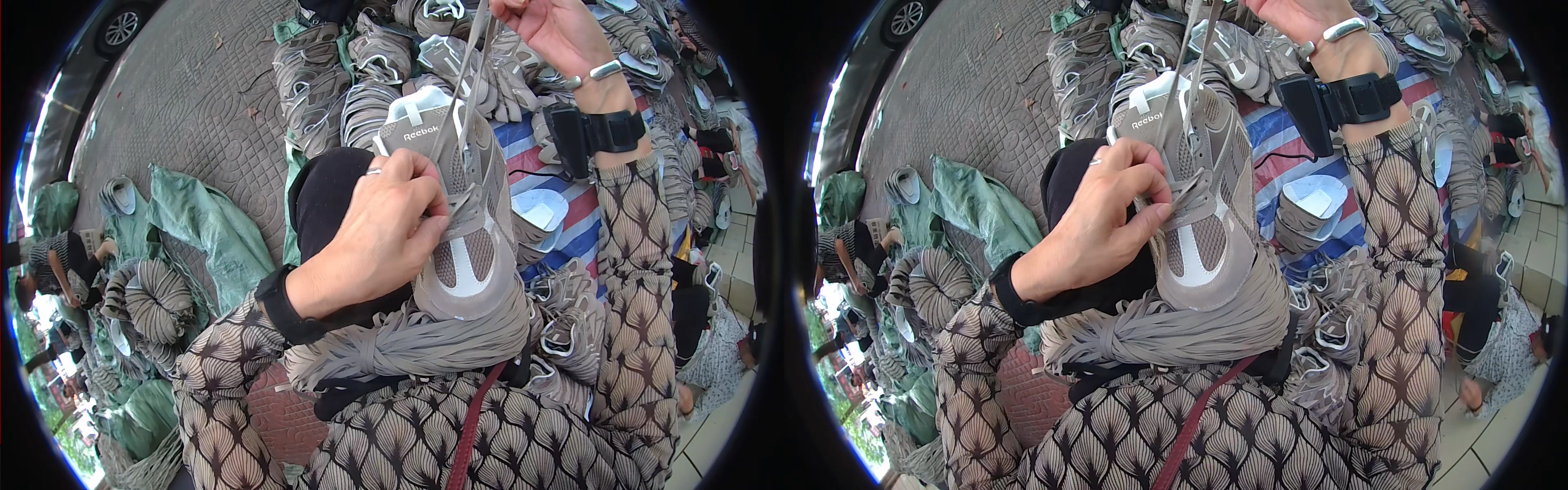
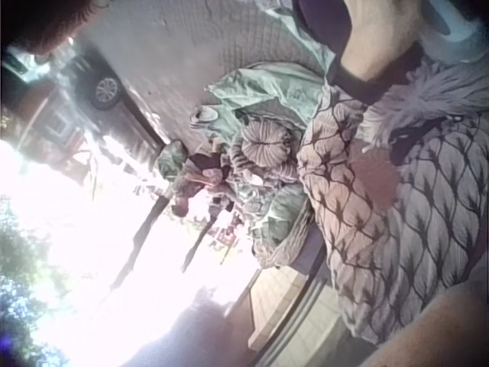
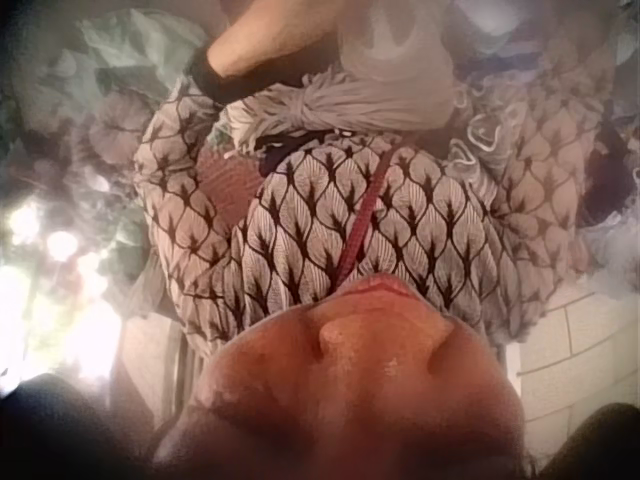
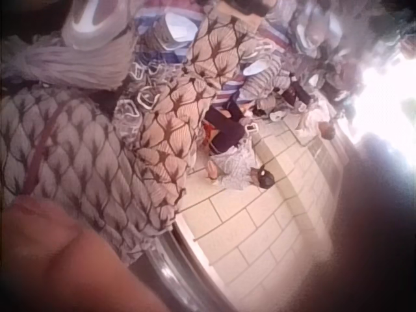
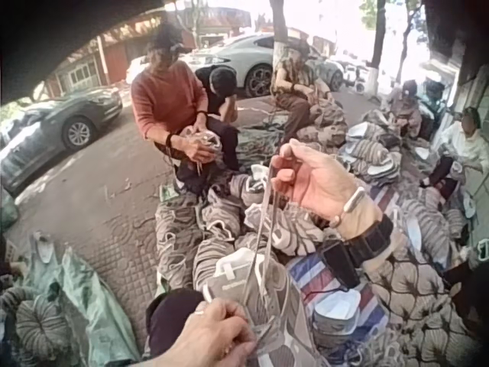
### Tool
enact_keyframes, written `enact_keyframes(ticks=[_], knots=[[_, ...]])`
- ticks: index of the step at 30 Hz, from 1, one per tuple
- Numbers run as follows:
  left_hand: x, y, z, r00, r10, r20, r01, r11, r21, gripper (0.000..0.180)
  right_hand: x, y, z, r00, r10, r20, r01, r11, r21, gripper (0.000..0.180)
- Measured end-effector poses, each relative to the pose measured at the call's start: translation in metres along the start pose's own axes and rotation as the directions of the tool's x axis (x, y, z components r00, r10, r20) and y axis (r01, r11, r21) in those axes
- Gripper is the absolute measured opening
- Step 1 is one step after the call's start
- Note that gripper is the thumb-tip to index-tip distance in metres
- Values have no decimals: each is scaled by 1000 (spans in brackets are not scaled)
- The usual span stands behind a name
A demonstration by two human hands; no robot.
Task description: Lacing various pairs of sneakers while sitting outdoors.
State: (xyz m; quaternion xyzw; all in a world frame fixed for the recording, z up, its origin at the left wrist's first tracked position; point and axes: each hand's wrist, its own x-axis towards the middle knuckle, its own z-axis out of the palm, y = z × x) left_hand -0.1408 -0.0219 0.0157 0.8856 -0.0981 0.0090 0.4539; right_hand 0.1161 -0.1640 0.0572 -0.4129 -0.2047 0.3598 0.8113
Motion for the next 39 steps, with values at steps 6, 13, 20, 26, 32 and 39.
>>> enact_keyframes(ticks=[6,13,20,26,32,39], knots=[[12,10,11,999,-43,15,43,999,-9,19,10,18,15,999,5,38,-7,999,33,26],[9,9,7,996,-88,-33,81,982,-171,18,23,24,9,996,27,88,-19,997,-81,27],[3,-8,-11,948,-93,-304,143,979,148,35,55,13,-3,990,27,137,27,926,-376,27],[44,-20,-12,950,31,-310,20,987,161,32,73,-6,33,961,121,247,-37,947,-320,26],[62,-14,-24,992,-66,104,119,732,-671,38,65,-8,78,918,297,263,-149,873,-465,25],[45,-28,-52,937,-290,-193,105,763,-638,23,-9,2,71,907,415,65,44,60,-997,25]])
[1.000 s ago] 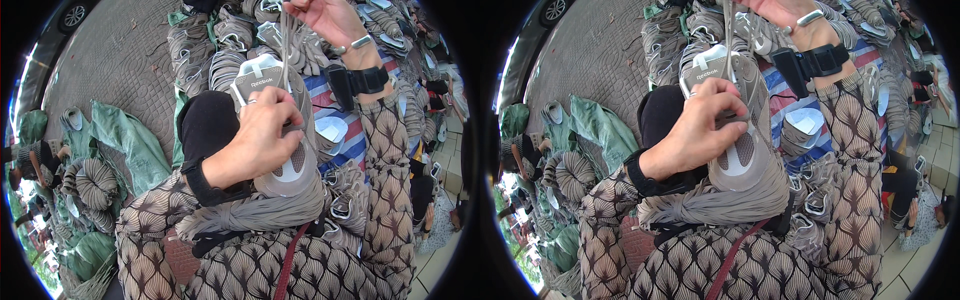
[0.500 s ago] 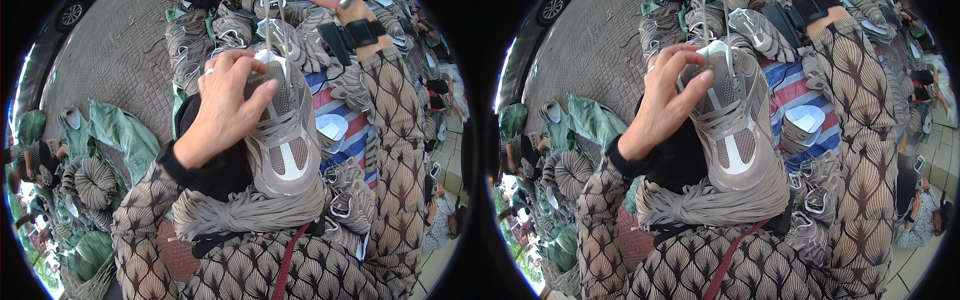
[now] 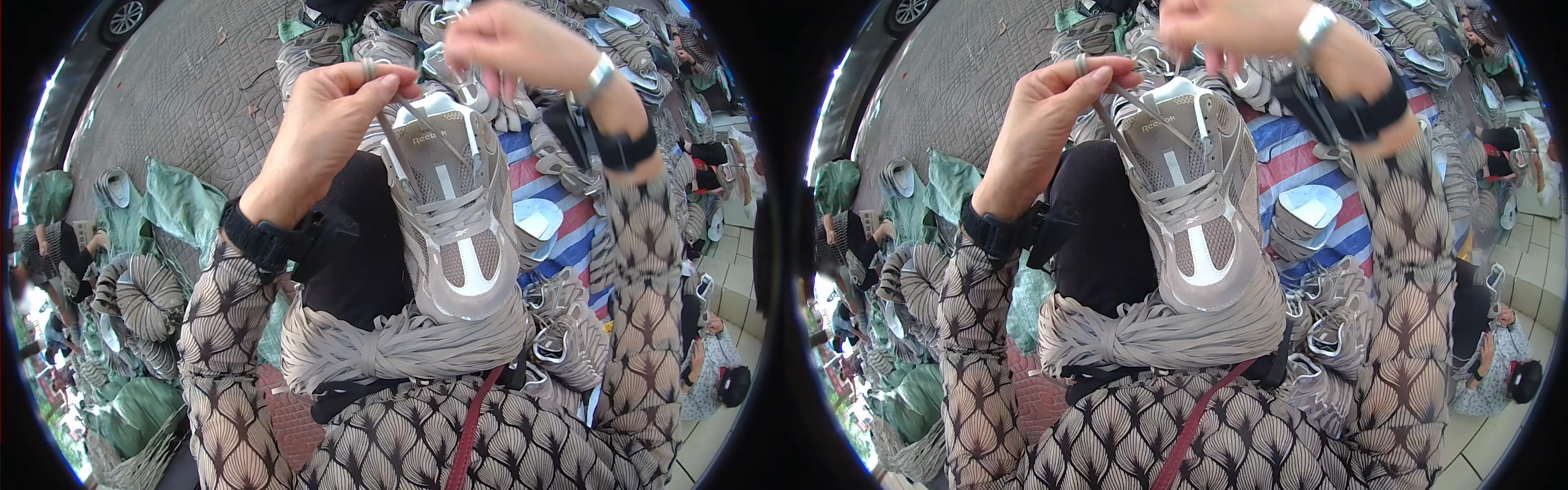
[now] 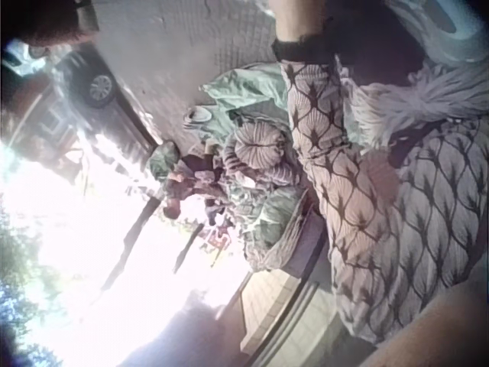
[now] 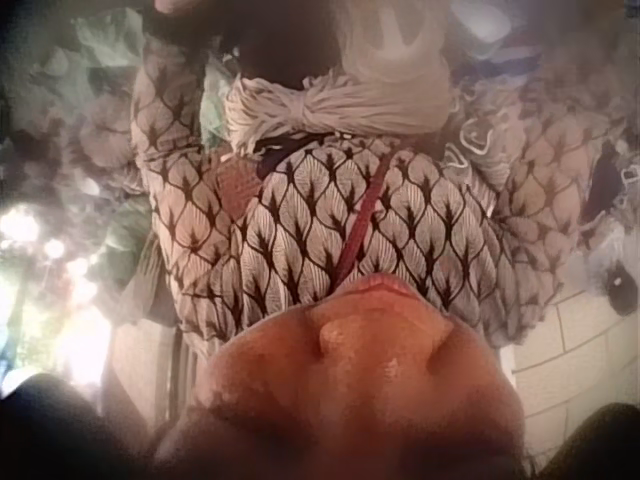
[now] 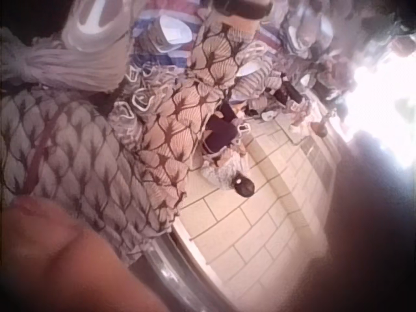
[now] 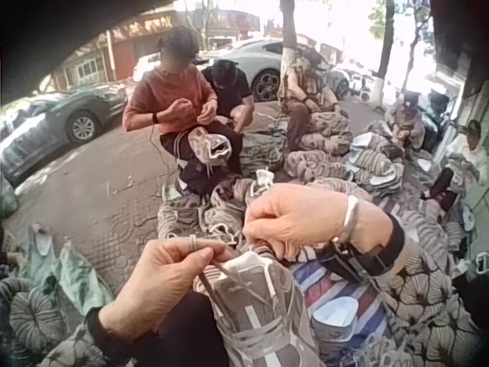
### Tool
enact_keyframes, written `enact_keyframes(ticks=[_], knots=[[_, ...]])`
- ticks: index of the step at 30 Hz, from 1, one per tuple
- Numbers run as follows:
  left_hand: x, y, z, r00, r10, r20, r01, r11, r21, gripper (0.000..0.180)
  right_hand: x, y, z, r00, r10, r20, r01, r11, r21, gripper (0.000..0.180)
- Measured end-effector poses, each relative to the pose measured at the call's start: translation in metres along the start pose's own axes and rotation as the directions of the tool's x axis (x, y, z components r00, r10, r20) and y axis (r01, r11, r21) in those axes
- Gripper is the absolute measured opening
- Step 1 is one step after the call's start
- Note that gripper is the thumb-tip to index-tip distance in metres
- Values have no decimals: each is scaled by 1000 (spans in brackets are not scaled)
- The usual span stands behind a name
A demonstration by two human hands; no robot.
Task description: Lacing various pairs of sneakers while sitting outdoors.
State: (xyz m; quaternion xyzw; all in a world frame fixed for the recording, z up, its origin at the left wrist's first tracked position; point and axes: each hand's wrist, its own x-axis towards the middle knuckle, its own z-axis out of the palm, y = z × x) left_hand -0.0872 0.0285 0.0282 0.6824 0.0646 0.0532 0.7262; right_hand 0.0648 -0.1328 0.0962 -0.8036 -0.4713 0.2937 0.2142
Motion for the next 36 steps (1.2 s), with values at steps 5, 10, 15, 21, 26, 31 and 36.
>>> enact_keyframes(ticks=[5,10,15,21,26,31,36], knots=[[-21,-5,-17,974,154,-166,-76,914,398,19,-36,19,55,986,-118,120,47,878,477,17],[-32,-1,-10,970,0,-245,13,999,51,20,-53,43,78,887,-356,-294,373,928,4,16],[-49,-5,-8,957,40,-288,-62,996,-68,22,-53,45,73,945,-276,-177,301,945,131,8],[-33,-2,7,970,-73,-232,-38,897,-440,24,-53,48,84,928,-319,-192,345,931,121,14],[-33,10,-10,809,574,-127,-291,578,762,15,-62,18,70,949,-316,12,313,935,-169,19],[-33,9,-43,745,645,168,-248,35,968,36,-62,26,62,945,-280,170,300,949,-101,18],[-38,16,-46,818,567,95,-244,194,950,38,-51,45,76,918,-394,50,383,911,150,7]])
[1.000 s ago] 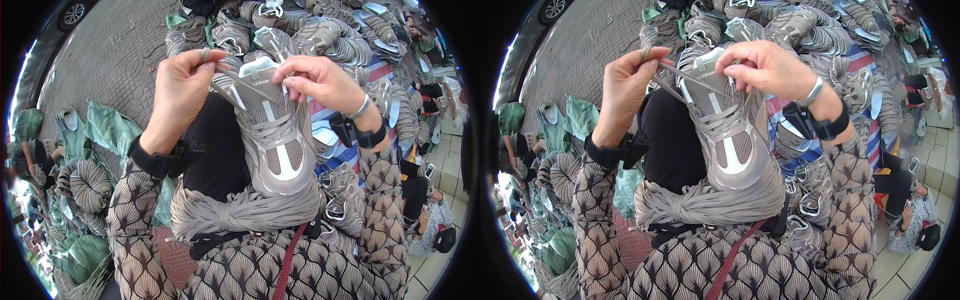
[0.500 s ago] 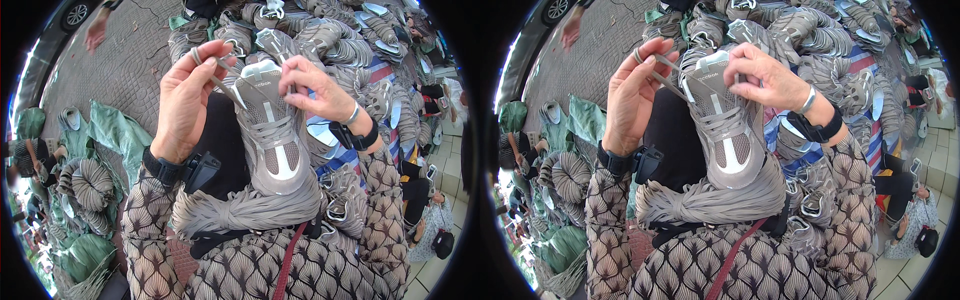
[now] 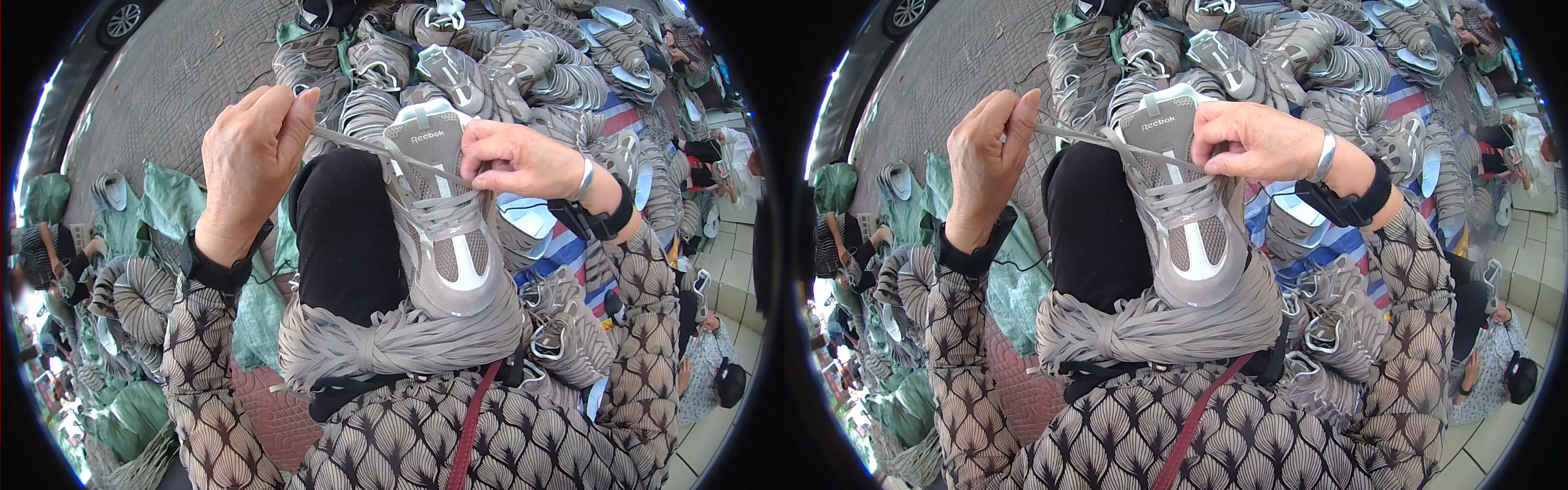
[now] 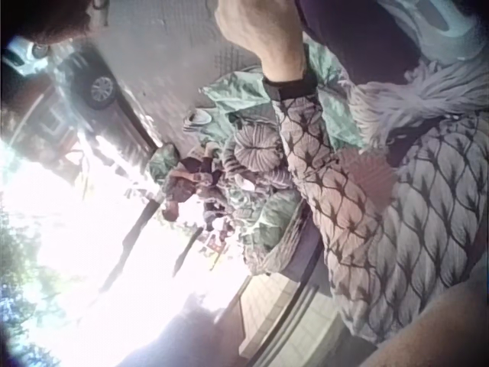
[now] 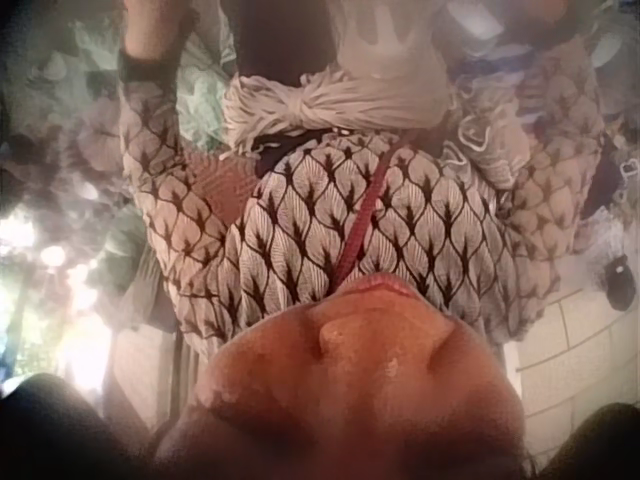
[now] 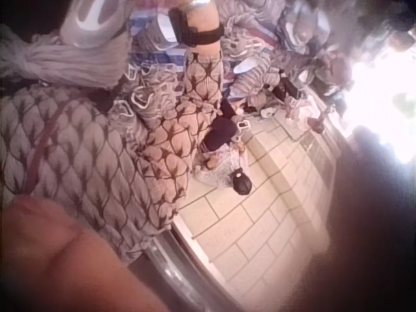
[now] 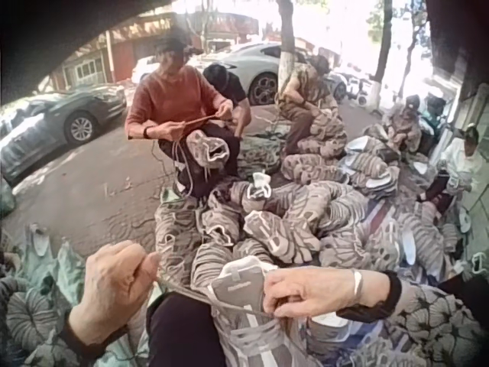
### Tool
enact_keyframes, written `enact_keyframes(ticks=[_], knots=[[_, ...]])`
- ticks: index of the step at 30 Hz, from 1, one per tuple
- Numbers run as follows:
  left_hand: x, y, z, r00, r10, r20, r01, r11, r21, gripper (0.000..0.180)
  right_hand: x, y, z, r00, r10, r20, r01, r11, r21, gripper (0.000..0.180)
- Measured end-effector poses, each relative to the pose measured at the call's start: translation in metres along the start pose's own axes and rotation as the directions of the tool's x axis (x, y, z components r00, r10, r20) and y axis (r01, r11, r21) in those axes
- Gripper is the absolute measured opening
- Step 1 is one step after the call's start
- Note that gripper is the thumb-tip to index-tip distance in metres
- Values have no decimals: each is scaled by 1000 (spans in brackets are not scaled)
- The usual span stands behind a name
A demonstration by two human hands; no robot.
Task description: Lacing various pairs of sneakers while sitting outdoors.
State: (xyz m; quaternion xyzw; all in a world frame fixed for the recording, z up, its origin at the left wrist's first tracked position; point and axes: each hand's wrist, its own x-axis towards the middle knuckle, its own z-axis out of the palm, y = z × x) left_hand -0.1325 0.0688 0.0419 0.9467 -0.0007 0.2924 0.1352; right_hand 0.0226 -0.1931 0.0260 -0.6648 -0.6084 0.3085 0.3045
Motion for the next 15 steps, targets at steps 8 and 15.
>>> enact_keyframes(ticks=[8,15], knots=[[21,12,-16,996,67,-55,-66,998,8,38,19,-64,31,904,419,-86,-354,845,400,24],[26,3,-37,984,118,132,-119,993,1,40,26,-39,32,918,389,-73,-6,197,980,21]])
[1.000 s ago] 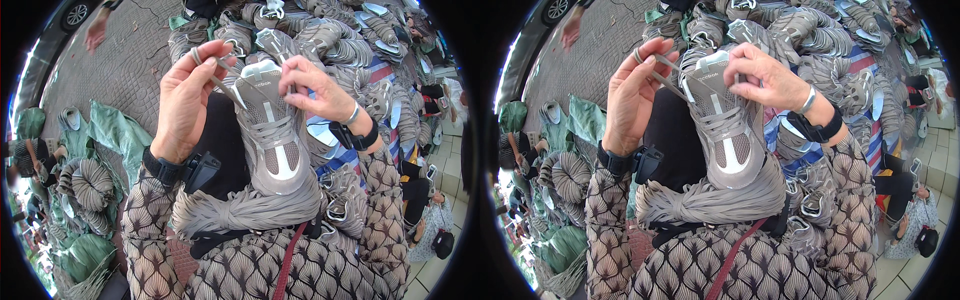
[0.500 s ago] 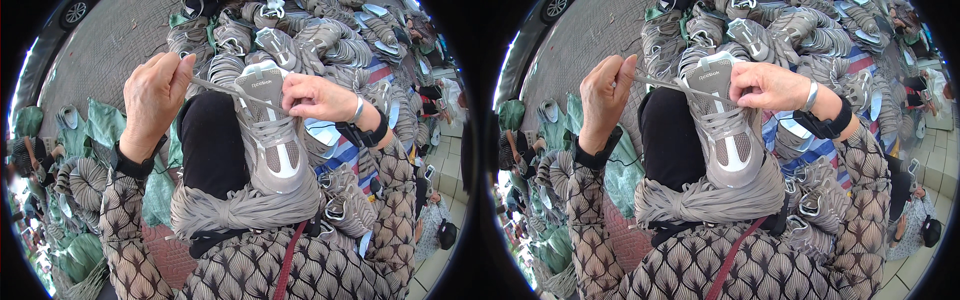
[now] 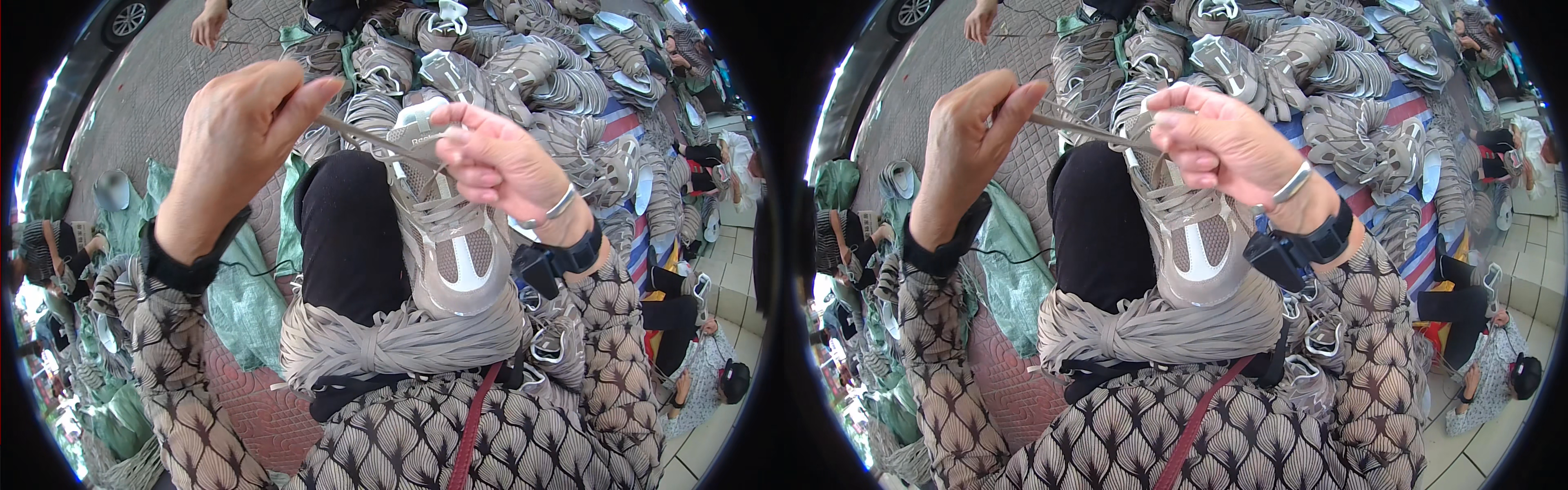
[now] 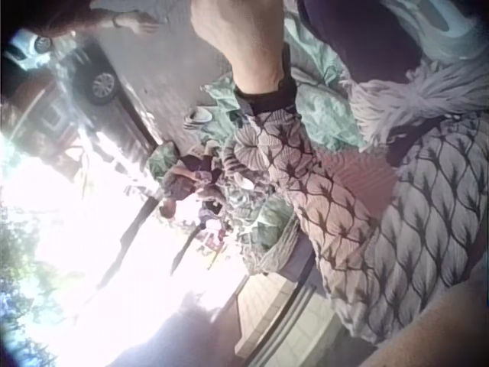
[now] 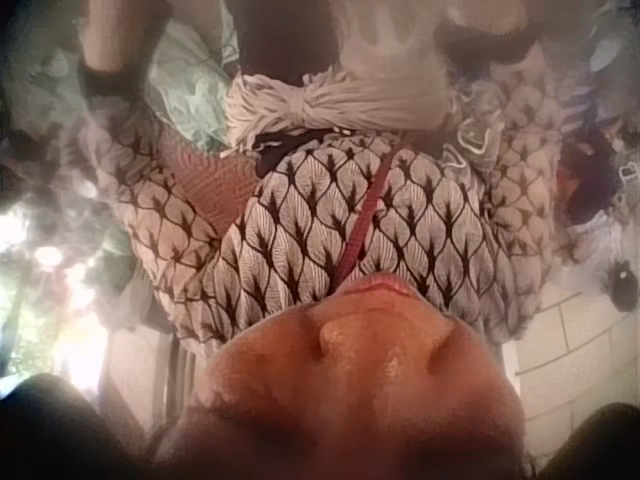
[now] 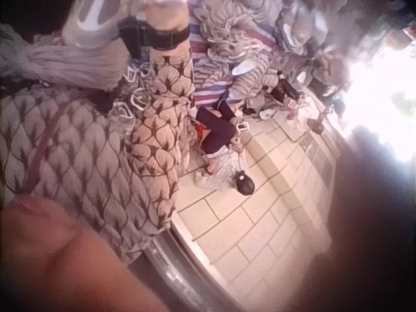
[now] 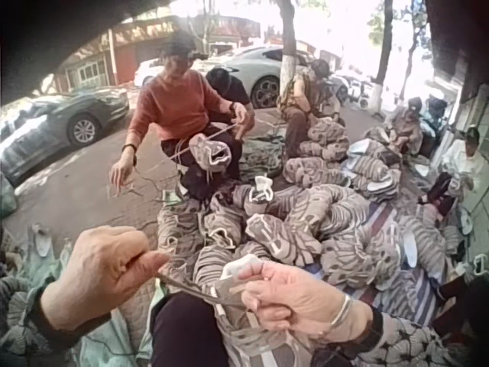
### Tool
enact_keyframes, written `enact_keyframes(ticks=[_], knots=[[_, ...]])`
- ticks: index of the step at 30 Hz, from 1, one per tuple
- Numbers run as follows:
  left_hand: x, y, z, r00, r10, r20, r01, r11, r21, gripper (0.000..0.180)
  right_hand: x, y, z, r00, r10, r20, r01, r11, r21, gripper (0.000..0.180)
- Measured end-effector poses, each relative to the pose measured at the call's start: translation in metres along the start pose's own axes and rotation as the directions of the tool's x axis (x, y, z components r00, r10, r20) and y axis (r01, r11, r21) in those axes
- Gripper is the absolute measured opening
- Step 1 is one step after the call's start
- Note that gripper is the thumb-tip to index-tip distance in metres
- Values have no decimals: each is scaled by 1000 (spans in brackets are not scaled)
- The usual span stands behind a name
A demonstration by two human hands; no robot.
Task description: Lacing various pairs of sneakers while sitting outdoors.
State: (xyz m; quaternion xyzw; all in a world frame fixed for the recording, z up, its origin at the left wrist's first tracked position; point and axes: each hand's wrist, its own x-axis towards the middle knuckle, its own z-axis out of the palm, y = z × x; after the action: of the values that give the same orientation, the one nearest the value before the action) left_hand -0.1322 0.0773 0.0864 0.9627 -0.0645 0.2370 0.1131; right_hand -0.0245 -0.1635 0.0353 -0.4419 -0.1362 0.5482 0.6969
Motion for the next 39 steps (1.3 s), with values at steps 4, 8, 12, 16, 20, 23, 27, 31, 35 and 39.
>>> enact_keyframes(ticks=[4,8,12,16,20,23,27,31,35,39], knots=[[-22,-22,-14,914,15,406,60,983,-171,38,-15,-31,-24,942,-327,-81,331,943,40,25],[-78,-73,-54,738,-175,651,275,960,-55,33,-74,-109,-116,843,-513,-160,537,811,231,25],[-179,-150,-93,552,-563,615,674,736,69,28,-163,-148,-264,693,-549,-467,634,773,31,20],[-315,-230,-128,367,-810,458,871,472,137,24,-308,-172,-409,358,-338,-871,561,823,-89,26],[-408,-241,-135,-77,-965,249,989,-106,-107,25,-347,-145,-429,-90,-253,-963,581,772,-257,25],[-375,-221,-98,-56,-954,294,589,-269,-762,34,-349,-128,-405,48,-310,-950,531,813,-238,26],[-219,-101,-41,335,-917,217,800,155,-579,31,-180,-60,-239,601,-407,-688,308,912,-272,30],[-88,19,31,967,-245,67,252,895,-369,30,-96,-45,-110,830,-387,-402,197,878,-437,27],[-35,72,82,995,-43,89,75,912,-404,26,-71,-23,-63,927,-293,-232,116,815,-568,19],[-30,72,76,972,20,235,113,835,-538,18,-68,-15,-48,954,-236,-184,101,833,-544,16]])
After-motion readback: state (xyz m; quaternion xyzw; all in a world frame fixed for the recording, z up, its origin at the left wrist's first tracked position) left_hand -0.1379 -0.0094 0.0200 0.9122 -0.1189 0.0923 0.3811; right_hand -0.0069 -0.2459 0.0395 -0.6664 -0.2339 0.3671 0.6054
